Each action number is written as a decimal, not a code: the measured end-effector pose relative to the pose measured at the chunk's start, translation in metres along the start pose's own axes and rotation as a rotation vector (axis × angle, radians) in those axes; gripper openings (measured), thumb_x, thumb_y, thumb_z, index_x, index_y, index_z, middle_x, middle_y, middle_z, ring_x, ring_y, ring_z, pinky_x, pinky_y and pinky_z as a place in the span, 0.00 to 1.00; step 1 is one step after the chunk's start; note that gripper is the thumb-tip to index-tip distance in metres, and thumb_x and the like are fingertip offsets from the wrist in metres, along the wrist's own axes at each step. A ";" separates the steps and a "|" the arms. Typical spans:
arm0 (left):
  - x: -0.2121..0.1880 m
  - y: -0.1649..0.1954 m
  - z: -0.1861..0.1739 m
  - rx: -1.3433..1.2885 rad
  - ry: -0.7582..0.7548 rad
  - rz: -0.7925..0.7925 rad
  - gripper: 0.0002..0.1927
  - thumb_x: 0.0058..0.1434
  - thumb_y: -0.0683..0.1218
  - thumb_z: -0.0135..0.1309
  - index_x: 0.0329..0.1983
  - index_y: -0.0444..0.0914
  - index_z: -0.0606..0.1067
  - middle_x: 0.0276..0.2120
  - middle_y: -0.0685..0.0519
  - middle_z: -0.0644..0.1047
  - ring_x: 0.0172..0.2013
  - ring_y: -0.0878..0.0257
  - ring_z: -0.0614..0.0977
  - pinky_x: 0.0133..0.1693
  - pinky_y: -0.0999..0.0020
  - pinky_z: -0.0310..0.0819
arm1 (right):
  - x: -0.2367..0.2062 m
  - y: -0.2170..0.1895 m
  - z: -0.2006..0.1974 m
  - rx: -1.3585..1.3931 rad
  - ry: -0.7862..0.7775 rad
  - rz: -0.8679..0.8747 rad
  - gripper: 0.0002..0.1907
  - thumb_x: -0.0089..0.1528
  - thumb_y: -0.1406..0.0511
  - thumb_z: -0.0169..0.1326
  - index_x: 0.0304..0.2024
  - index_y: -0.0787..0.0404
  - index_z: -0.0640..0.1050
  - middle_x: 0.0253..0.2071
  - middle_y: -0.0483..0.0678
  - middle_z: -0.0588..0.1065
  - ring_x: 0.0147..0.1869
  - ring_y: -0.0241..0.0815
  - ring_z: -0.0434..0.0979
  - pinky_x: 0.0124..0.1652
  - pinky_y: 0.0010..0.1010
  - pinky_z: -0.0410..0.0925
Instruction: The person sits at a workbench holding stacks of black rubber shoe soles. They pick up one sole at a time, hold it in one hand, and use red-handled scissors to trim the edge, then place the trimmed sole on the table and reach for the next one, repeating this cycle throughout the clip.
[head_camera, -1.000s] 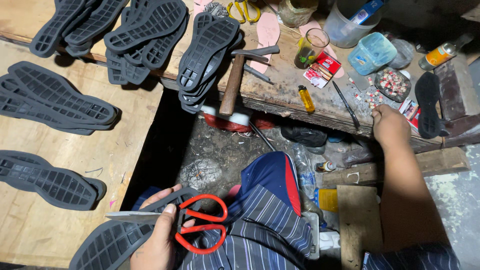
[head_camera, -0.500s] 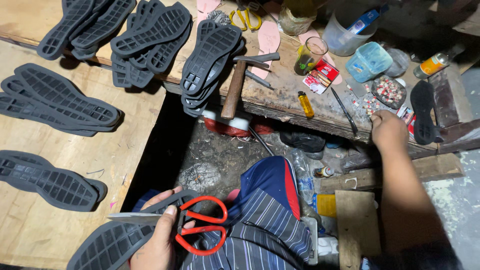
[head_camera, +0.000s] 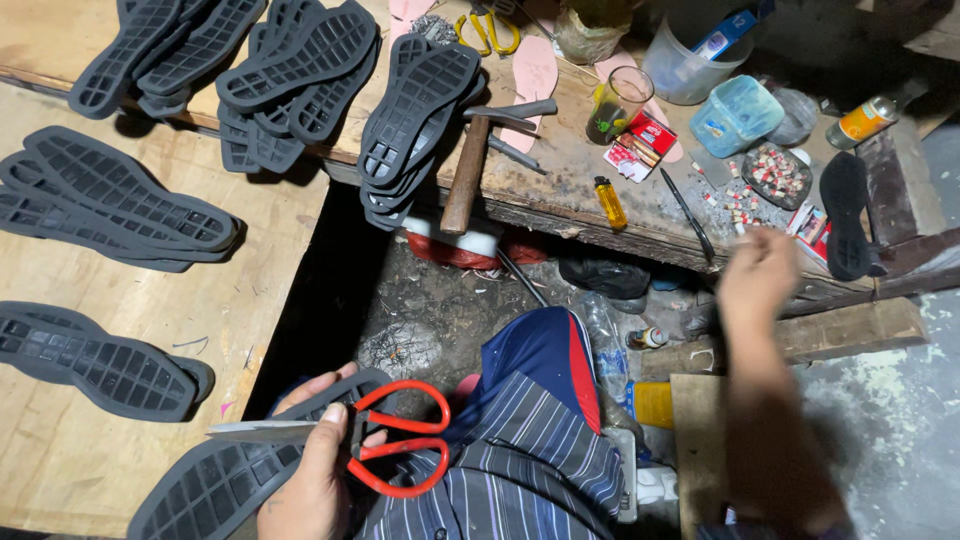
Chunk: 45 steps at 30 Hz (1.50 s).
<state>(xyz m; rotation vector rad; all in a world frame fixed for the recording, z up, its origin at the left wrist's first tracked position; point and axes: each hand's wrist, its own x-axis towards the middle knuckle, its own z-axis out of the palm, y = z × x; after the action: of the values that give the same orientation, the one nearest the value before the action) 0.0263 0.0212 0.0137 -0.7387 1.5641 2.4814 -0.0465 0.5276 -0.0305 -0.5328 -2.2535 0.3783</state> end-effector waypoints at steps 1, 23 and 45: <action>0.000 0.002 0.003 0.008 0.003 -0.001 0.20 0.64 0.38 0.43 0.60 0.33 0.66 0.60 0.42 0.76 0.48 0.53 0.83 0.38 0.61 0.83 | -0.014 -0.027 0.004 0.217 -0.068 0.109 0.08 0.70 0.65 0.56 0.47 0.65 0.77 0.43 0.52 0.78 0.46 0.45 0.78 0.49 0.37 0.71; -0.048 0.058 0.003 -0.071 -0.492 0.351 0.30 0.63 0.35 0.56 0.65 0.37 0.58 0.74 0.41 0.59 0.63 0.56 0.74 0.59 0.56 0.77 | -0.136 -0.246 -0.088 0.904 -1.060 -0.187 0.26 0.57 0.69 0.64 0.56 0.65 0.72 0.46 0.49 0.82 0.47 0.38 0.84 0.47 0.31 0.75; -0.072 0.081 -0.026 0.002 -0.405 0.553 0.33 0.62 0.37 0.59 0.66 0.37 0.57 0.74 0.37 0.59 0.71 0.50 0.67 0.69 0.51 0.64 | -0.115 -0.288 -0.114 0.560 -0.686 -0.557 0.30 0.42 0.60 0.74 0.42 0.67 0.78 0.29 0.50 0.78 0.27 0.40 0.80 0.29 0.30 0.71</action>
<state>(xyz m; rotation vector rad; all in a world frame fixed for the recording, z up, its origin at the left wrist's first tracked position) 0.0704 -0.0276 0.1036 0.2392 1.7744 2.7360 0.0356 0.2328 0.0955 0.5964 -2.6276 0.9559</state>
